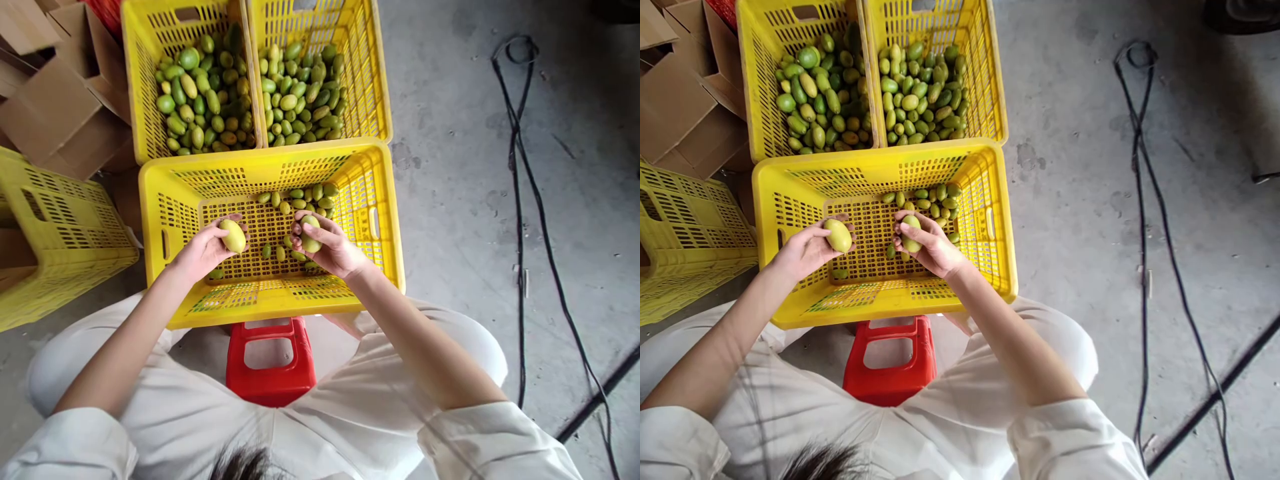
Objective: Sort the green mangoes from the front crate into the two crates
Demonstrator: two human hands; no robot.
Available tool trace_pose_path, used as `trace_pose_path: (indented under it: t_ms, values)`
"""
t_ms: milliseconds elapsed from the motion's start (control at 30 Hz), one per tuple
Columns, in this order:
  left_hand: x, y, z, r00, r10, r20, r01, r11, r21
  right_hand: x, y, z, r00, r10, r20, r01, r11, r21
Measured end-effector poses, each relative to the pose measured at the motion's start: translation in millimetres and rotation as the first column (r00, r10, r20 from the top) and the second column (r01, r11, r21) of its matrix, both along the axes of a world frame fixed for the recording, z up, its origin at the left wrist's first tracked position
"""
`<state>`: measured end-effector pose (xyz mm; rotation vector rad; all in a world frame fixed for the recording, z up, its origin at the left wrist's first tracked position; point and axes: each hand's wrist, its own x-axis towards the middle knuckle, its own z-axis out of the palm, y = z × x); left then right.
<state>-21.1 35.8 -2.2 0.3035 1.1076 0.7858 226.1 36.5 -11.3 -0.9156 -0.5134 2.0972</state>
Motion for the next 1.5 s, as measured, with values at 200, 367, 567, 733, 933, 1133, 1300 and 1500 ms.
trace_pose_path:
  t_ms: [200,367,567,733,933,1133,1300,1500]
  values:
    - [2,-6,-7.9,0.985,-0.166,-0.057,0.168,0.985,0.039,-2,-2,-11.3,0.996,-0.035,0.081,0.037,0.999,-0.019]
    - [7,-10,-13.8,0.985,-0.166,-0.054,0.168,0.985,0.045,0,5,-14.7,0.993,-0.035,0.113,0.042,0.997,-0.063]
    - [9,-8,-10.0,0.994,-0.067,0.081,0.072,0.996,-0.051,0,7,-4.0,0.996,-0.045,0.081,0.050,0.997,-0.059]
    - [6,-3,-7.5,0.998,0.044,0.042,-0.043,0.999,-0.029,-3,1,-7.3,0.984,-0.103,0.147,0.097,0.994,0.051]
    - [9,-11,-11.6,0.994,-0.105,0.024,0.103,0.993,0.049,-5,-2,-15.2,0.943,-0.143,0.300,0.133,0.990,0.051]
    - [14,-15,-14.7,0.990,-0.127,0.062,0.130,0.990,-0.050,-2,5,-13.9,0.972,-0.086,0.218,0.101,0.993,-0.057]
    - [16,-12,-11.2,0.992,0.021,0.123,-0.007,0.994,-0.110,-1,7,-9.0,0.989,-0.146,-0.019,0.141,0.975,-0.170]
    - [13,-13,-12.8,0.990,-0.029,0.140,0.027,1.000,0.010,-3,1,-13.2,0.992,-0.105,0.064,0.112,0.987,-0.119]
